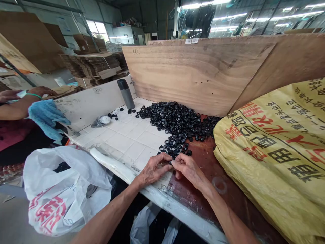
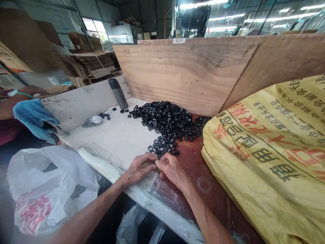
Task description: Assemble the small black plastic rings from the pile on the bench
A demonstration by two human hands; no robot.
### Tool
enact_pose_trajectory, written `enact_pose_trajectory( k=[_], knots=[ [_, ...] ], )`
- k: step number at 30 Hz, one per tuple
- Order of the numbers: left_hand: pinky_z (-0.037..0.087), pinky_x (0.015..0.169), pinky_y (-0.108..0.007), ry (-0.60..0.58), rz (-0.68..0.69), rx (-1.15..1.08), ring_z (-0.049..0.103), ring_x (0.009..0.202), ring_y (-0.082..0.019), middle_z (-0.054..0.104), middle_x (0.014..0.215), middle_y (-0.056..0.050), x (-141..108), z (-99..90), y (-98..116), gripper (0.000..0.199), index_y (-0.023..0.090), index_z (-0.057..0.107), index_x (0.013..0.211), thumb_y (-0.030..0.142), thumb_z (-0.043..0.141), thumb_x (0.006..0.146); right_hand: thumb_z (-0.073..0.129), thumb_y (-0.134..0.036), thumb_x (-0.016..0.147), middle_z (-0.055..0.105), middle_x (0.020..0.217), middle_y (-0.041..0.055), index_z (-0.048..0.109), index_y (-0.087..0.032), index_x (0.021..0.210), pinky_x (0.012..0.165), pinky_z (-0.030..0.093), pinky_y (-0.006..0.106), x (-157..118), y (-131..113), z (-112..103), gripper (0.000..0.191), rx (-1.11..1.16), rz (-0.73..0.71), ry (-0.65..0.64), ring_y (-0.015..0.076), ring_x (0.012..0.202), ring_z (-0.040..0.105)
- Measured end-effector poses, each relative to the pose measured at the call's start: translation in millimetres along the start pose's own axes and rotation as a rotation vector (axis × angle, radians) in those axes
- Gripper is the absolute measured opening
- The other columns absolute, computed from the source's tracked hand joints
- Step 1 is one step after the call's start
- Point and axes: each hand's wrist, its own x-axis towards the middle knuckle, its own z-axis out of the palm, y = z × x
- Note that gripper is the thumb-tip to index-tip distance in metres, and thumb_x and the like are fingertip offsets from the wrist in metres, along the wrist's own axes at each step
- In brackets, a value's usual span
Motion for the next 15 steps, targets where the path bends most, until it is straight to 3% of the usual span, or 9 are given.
enact_pose_trajectory(
  k=[3,7,12,15],
  knots=[
    [0.054,0.084,-0.033,0.056,-0.117,-0.162,0.066,0.091,-0.019,0.068,0.100,-0.008,1.7,-0.4,-0.8,0.023,0.015,0.064,0.103,0.030,0.069,0.086,0.063,-0.032,0.081,0.062,0.062,-0.0043,0.055,-0.021,0.087,0.055,0.050,0.022,1.2,-0.8,4.3,0.015,-0.001,-0.126,0.077,0.0142,0.057,0.066],
    [0.055,0.086,-0.034,0.061,-0.055,-0.126,0.066,0.094,-0.020,0.069,0.104,-0.009,2.0,-1.1,-5.0,0.022,0.015,0.065,0.104,0.032,0.067,0.088,0.059,-0.032,0.084,0.063,0.061,-0.0033,0.057,-0.021,0.092,0.056,0.050,0.024,1.8,3.9,12.0,0.014,-0.077,-0.177,0.127,0.0150,0.056,0.065],
    [0.052,0.094,-0.038,0.051,0.194,0.138,0.064,0.108,-0.021,0.068,0.114,-0.010,-0.8,-0.6,-8.9,0.020,0.020,0.060,0.112,0.023,0.056,0.093,0.056,-0.034,0.083,0.063,0.054,-0.0027,0.056,-0.020,0.087,0.053,0.049,0.025,-0.8,7.8,20.6,0.015,0.066,-0.017,0.172,0.0155,0.049,0.062],
    [0.053,0.089,-0.035,0.003,0.186,0.164,0.065,0.101,-0.019,0.068,0.110,-0.009,-1.5,0.1,-5.7,0.018,0.019,0.059,0.109,0.021,0.056,0.092,0.060,-0.040,0.080,0.060,0.050,-0.0032,0.056,-0.019,0.076,0.046,0.044,0.024,-2.3,3.2,12.5,0.021,0.140,0.097,0.081,0.0130,0.042,0.055]
  ],
)
